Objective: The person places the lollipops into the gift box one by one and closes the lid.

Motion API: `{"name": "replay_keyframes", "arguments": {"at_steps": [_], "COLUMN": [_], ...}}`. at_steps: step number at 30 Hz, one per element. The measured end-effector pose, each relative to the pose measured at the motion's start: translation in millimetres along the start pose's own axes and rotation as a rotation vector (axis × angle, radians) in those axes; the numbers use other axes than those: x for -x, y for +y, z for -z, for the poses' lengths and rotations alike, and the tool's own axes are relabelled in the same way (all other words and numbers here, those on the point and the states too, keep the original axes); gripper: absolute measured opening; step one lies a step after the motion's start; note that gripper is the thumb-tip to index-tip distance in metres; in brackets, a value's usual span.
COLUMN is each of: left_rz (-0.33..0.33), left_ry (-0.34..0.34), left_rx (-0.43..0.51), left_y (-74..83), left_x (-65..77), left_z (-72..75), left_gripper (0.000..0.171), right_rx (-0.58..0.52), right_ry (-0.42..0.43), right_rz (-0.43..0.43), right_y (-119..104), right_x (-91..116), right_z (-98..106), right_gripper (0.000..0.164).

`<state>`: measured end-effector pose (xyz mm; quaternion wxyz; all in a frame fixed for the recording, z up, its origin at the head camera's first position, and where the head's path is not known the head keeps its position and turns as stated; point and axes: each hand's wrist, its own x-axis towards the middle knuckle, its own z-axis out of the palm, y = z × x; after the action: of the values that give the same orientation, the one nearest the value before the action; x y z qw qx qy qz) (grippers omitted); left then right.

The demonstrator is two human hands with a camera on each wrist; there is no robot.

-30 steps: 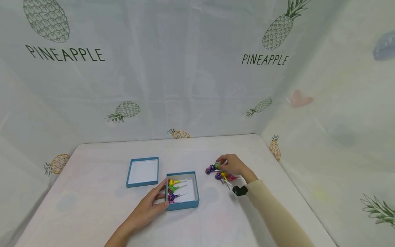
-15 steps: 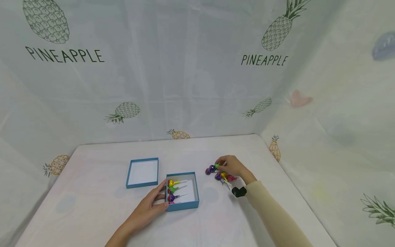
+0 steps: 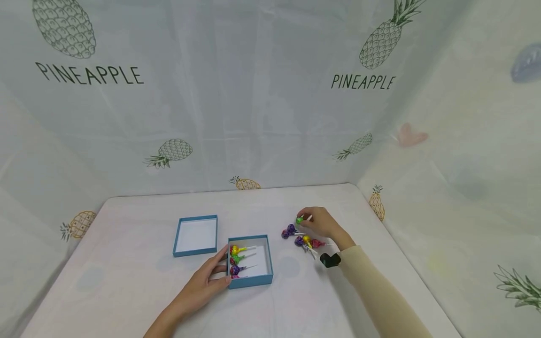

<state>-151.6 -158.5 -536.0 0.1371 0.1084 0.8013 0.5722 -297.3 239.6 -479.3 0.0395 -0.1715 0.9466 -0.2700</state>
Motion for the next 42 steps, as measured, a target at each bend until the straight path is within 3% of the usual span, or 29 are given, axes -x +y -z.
{"name": "replay_keyframes", "arguments": {"at_steps": [6,14,28,42], "left_rz": [0.004,0.004,0.016,0.01], "left_ry": [0.002,-0.008,0.003,-0.007], "left_rx": [-0.003,0.011,-0.005,0.001], "left_y": [0.6,1.7,2.4,0.9], "left_x": [-0.6,-0.8,-1.4,0.3], "left_z": [1.0,1.1,-0.6,1.9], "left_gripper": [0.083,0.083,0.082,0.081], "right_rx": [0.018,0.037,0.048,0.081], "right_ry": [0.027,0.03,-0.06,-0.12], "right_rz": [0.085,0.205,0.371,0.419], "right_y": [-15.6,-56.5,-136.6,-157.5], "right_x": [-2.6,-0.4,10.2,1.5], "right_z": [8.4,12.9,-6.9,-41.6], "right_gripper": [0.022,0.021,0.026,0.024]}}
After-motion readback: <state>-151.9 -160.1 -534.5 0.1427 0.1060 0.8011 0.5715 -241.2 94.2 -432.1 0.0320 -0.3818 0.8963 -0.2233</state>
